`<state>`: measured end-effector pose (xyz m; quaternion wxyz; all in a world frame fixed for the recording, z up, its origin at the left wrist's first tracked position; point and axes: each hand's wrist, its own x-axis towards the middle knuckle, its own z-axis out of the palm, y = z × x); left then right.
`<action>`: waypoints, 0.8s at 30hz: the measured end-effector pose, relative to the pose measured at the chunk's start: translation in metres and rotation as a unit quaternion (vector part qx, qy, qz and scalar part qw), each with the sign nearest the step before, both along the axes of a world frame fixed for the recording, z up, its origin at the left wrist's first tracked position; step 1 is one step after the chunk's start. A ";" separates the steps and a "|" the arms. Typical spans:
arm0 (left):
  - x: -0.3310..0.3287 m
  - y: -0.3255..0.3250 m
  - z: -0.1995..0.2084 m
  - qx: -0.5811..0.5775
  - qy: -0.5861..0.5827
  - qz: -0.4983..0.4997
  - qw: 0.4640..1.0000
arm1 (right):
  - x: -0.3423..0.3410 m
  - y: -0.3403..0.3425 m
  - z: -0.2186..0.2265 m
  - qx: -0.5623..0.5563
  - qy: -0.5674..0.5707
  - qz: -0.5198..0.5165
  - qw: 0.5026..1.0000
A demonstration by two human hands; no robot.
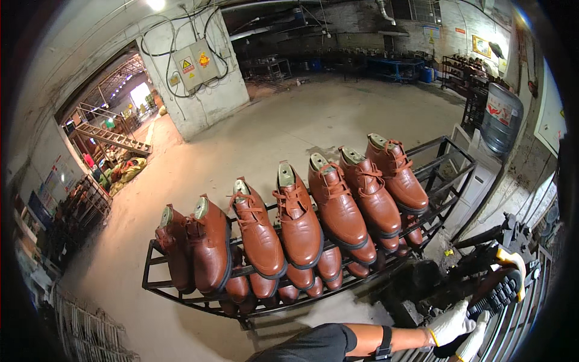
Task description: Operator places lasted shoe uppers into a toe-lasting machine for shaping and molding.
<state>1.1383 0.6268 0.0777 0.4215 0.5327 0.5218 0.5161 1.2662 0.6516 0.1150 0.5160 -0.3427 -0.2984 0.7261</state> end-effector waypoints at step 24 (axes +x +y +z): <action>-0.013 0.007 0.144 0.262 0.085 -0.234 0.932 | 0.046 -0.068 -0.002 0.239 -0.360 0.000 0.902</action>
